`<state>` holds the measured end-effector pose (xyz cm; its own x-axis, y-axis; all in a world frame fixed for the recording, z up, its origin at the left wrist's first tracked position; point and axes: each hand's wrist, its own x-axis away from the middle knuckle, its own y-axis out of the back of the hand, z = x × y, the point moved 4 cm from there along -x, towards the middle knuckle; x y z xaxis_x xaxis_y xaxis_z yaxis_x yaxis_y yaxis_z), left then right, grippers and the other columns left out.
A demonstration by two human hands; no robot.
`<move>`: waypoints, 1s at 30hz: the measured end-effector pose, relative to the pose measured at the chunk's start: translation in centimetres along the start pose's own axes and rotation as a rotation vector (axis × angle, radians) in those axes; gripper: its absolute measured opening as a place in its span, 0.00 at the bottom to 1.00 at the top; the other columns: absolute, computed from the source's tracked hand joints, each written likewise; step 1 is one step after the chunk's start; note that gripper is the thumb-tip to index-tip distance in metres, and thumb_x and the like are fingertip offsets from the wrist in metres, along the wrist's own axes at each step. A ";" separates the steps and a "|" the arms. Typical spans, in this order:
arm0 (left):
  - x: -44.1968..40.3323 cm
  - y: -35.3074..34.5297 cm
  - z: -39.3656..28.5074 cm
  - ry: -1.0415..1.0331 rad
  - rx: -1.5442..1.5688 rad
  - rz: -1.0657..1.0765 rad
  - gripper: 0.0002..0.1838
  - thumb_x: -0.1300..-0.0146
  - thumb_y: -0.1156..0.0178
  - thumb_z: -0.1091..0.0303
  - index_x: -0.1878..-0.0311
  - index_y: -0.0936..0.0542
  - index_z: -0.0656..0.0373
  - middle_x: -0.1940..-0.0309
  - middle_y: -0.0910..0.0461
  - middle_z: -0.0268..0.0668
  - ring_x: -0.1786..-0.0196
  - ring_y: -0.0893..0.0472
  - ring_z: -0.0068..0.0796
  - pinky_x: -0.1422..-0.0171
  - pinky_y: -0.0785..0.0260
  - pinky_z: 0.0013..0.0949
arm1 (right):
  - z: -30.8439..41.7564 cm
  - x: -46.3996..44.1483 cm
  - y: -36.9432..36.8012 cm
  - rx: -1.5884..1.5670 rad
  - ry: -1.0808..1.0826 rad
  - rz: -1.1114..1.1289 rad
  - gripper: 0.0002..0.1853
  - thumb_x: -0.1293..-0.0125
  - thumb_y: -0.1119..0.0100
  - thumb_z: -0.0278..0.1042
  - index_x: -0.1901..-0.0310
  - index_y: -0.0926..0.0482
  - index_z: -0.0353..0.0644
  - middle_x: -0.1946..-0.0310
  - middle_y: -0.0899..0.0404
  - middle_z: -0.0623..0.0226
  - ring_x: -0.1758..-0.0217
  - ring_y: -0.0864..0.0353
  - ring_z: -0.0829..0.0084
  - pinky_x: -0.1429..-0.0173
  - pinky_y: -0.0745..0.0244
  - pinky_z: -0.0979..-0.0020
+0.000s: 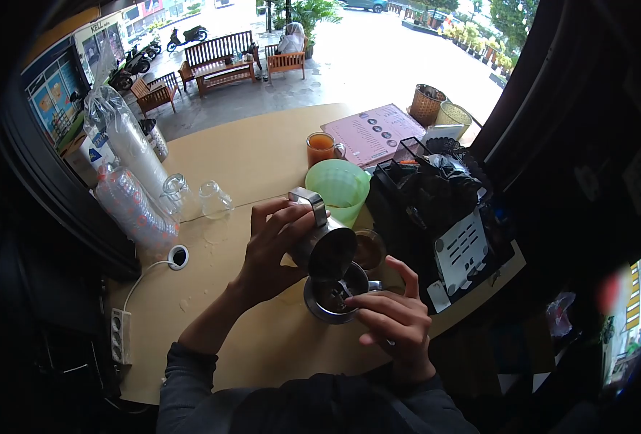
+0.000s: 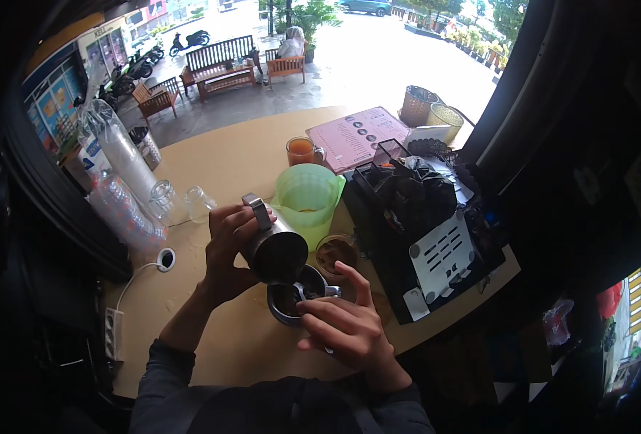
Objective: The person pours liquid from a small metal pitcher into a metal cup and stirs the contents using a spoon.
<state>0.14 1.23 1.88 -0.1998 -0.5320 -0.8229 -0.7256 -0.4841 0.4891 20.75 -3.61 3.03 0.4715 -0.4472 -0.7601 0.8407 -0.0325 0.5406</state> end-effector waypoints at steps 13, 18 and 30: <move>-0.1 0.0 -0.1 -0.004 0.016 0.018 0.40 0.69 0.19 0.69 0.44 0.22 0.55 0.44 0.24 0.35 0.39 0.29 0.45 0.38 0.30 0.44 | -2.8 -0.1 0.3 -0.502 -0.225 -0.059 0.21 0.25 0.50 0.44 0.72 0.23 0.38 0.70 0.14 0.60 0.64 0.13 0.67 0.26 0.44 0.45; -0.1 -0.1 -0.1 -0.010 0.007 0.012 0.40 0.67 0.18 0.66 0.44 0.22 0.54 0.45 0.22 0.34 0.40 0.28 0.44 0.38 0.31 0.44 | -3.4 -0.1 0.4 -0.549 -0.273 -0.167 0.24 0.26 0.51 0.50 0.72 0.23 0.37 0.72 0.15 0.58 0.66 0.13 0.65 0.27 0.44 0.45; -0.7 -0.1 -0.5 -0.021 0.030 0.033 0.41 0.67 0.19 0.68 0.41 0.21 0.49 0.43 0.25 0.31 0.40 0.30 0.41 0.36 0.31 0.41 | -4.2 0.6 0.7 -0.723 -0.307 -0.284 0.29 0.26 0.54 0.57 0.71 0.22 0.35 0.74 0.16 0.49 0.66 0.13 0.64 0.25 0.47 0.48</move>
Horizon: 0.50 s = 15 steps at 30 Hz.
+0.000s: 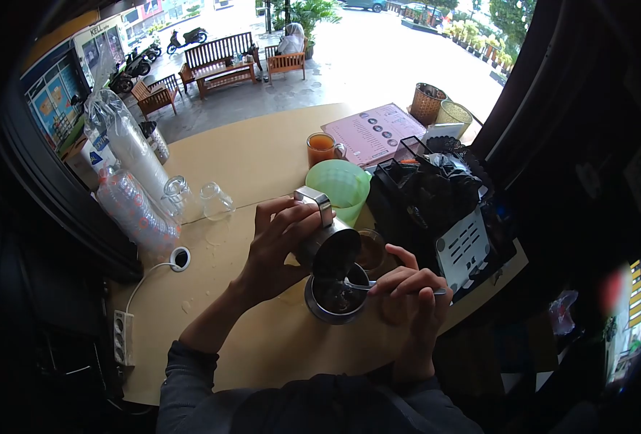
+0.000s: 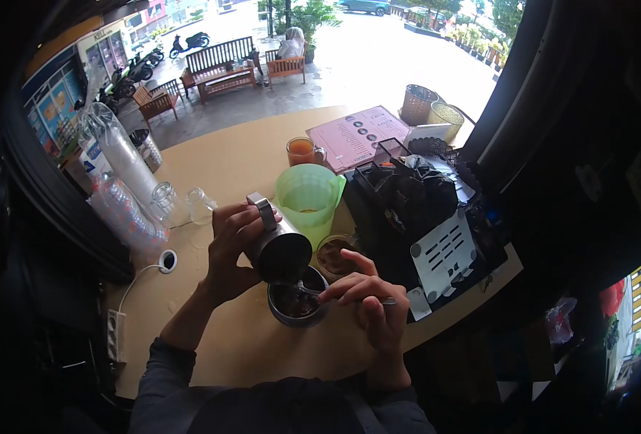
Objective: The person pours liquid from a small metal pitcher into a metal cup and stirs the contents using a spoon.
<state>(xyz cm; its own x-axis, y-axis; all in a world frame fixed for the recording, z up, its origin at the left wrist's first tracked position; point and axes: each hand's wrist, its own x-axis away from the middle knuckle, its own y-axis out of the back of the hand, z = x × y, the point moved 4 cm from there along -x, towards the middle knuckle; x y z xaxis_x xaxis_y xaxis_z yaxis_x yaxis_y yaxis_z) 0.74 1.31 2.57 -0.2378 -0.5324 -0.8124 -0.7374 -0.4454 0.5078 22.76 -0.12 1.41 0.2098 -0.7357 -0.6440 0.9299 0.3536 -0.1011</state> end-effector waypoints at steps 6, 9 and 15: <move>0.0 -0.1 0.1 -0.003 0.012 -0.011 0.41 0.66 0.19 0.68 0.41 0.21 0.49 0.43 0.25 0.31 0.40 0.30 0.41 0.36 0.32 0.41 | 0.3 0.2 0.5 0.030 0.019 -0.059 0.30 0.26 0.55 0.58 0.71 0.23 0.36 0.74 0.16 0.51 0.67 0.13 0.65 0.26 0.45 0.49; 0.1 0.0 0.1 -0.028 -0.030 -0.007 0.39 0.66 0.19 0.65 0.43 0.21 0.52 0.45 0.24 0.33 0.40 0.29 0.44 0.36 0.32 0.44 | 1.1 0.7 0.6 0.142 0.081 -0.065 0.30 0.25 0.58 0.59 0.71 0.23 0.38 0.75 0.16 0.55 0.70 0.14 0.67 0.29 0.42 0.48; 0.2 0.0 0.1 -0.029 -0.046 -0.006 0.39 0.66 0.18 0.61 0.44 0.20 0.54 0.47 0.22 0.35 0.41 0.27 0.46 0.38 0.32 0.46 | 4.3 1.0 -1.0 0.374 0.221 0.008 0.33 0.26 0.67 0.64 0.71 0.25 0.42 0.76 0.15 0.61 0.74 0.15 0.69 0.33 0.39 0.43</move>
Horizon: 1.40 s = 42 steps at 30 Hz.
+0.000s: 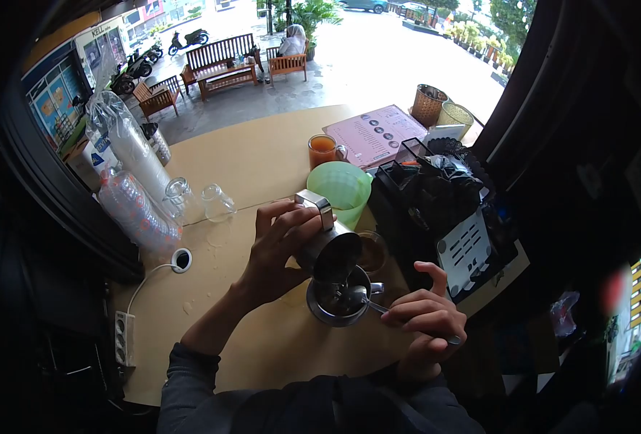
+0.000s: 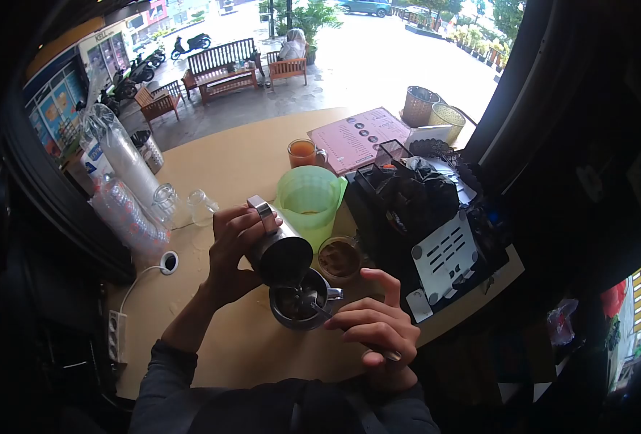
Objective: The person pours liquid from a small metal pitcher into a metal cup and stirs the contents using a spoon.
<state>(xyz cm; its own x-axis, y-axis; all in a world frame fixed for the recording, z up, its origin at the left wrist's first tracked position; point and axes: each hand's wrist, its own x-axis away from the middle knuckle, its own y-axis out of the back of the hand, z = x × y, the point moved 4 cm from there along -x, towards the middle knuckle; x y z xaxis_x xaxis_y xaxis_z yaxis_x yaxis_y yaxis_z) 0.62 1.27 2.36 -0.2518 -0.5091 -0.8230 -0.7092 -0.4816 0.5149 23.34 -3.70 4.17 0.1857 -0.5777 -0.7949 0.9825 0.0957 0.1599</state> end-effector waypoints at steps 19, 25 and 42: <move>0.4 -0.1 0.6 0.066 0.033 -0.025 0.40 0.65 0.18 0.62 0.43 0.23 0.53 0.45 0.21 0.34 0.41 0.26 0.44 0.38 0.33 0.44 | -2.3 -0.4 -2.1 0.103 0.037 0.102 0.32 0.28 0.60 0.64 0.72 0.23 0.41 0.72 0.15 0.64 0.67 0.13 0.67 0.31 0.41 0.43; 0.5 -0.2 0.7 0.061 0.027 -0.016 0.41 0.66 0.18 0.61 0.43 0.22 0.53 0.45 0.20 0.33 0.40 0.26 0.43 0.37 0.34 0.44 | -2.6 0.5 -0.9 0.117 0.017 0.078 0.34 0.29 0.63 0.65 0.70 0.21 0.40 0.72 0.14 0.64 0.69 0.12 0.66 0.30 0.41 0.42; 0.5 -0.1 0.7 0.061 0.046 -0.011 0.42 0.67 0.18 0.64 0.42 0.23 0.55 0.44 0.23 0.35 0.40 0.28 0.44 0.37 0.33 0.44 | -4.4 0.8 -2.4 -0.127 0.022 0.177 0.37 0.25 0.70 0.64 0.69 0.22 0.37 0.69 0.14 0.60 0.66 0.13 0.64 0.32 0.39 0.44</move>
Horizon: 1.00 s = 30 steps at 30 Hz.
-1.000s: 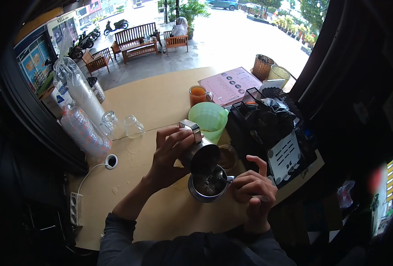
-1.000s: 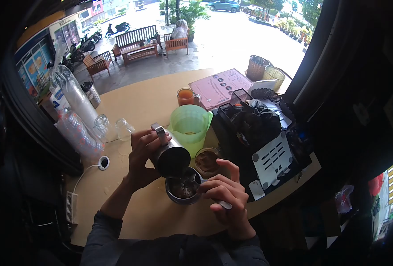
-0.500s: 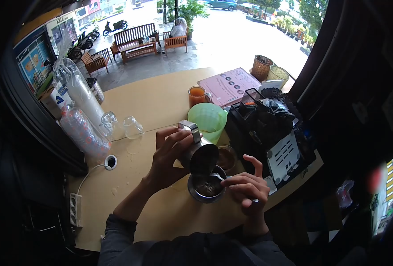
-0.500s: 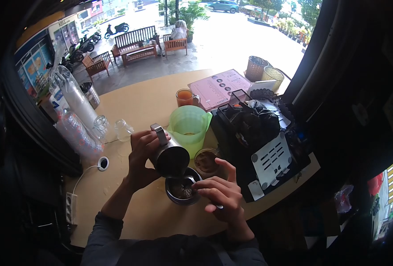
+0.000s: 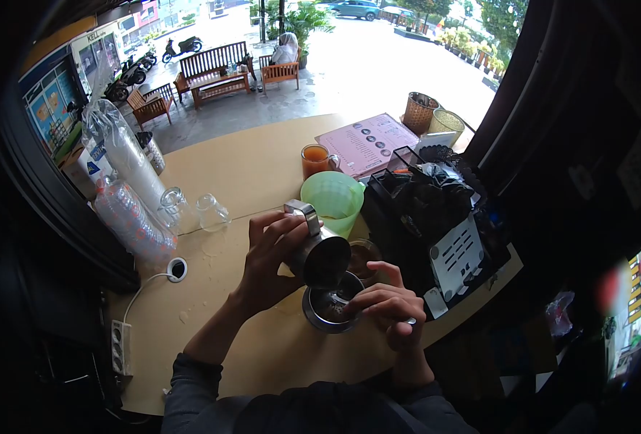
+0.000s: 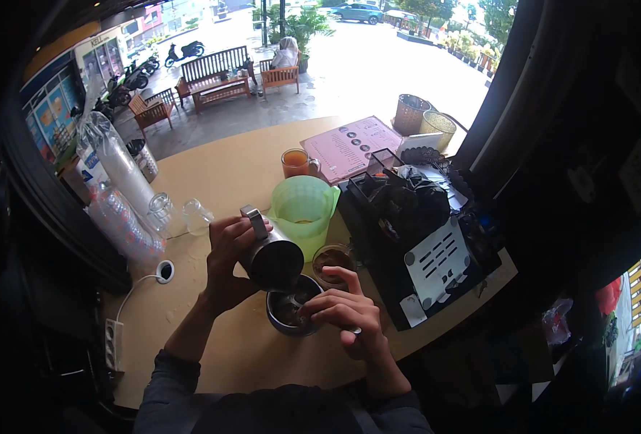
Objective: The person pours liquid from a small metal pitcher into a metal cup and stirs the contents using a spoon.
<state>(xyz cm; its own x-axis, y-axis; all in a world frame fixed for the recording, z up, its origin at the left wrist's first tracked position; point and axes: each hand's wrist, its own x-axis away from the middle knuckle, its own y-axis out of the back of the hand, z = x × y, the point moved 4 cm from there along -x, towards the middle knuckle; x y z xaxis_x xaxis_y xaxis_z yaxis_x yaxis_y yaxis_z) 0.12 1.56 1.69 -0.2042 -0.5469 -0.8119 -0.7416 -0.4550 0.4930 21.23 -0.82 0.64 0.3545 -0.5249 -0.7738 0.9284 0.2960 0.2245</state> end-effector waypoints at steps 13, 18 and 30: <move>-0.1 0.0 -0.2 -0.023 -0.010 0.038 0.43 0.70 0.18 0.68 0.42 0.23 0.55 0.42 0.25 0.35 0.39 0.31 0.45 0.36 0.32 0.44 | -0.1 -0.3 0.9 0.042 -0.059 -0.103 0.39 0.27 0.70 0.66 0.69 0.20 0.36 0.71 0.14 0.59 0.66 0.13 0.65 0.30 0.42 0.44; -0.4 -0.1 -0.5 -0.025 0.012 0.049 0.43 0.69 0.18 0.69 0.42 0.23 0.54 0.42 0.26 0.34 0.39 0.31 0.45 0.35 0.33 0.44 | 0.4 -0.2 1.7 0.116 0.010 -0.122 0.40 0.26 0.70 0.66 0.69 0.20 0.35 0.71 0.15 0.59 0.69 0.14 0.64 0.33 0.38 0.44; -0.5 -0.3 -0.4 -0.065 -0.028 0.041 0.43 0.67 0.19 0.64 0.42 0.25 0.55 0.44 0.23 0.35 0.40 0.29 0.46 0.37 0.35 0.46 | 0.6 0.0 0.8 0.246 0.106 -0.076 0.39 0.26 0.68 0.65 0.67 0.18 0.35 0.72 0.16 0.61 0.72 0.15 0.66 0.37 0.33 0.46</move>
<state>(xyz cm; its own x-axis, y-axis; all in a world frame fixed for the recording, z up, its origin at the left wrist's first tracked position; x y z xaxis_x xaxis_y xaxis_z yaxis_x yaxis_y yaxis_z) 0.74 1.67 2.10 -0.2754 -0.5192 -0.8091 -0.7136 -0.4536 0.5339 22.07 -1.07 1.16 0.2812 -0.4478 -0.8488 0.9556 0.0493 0.2905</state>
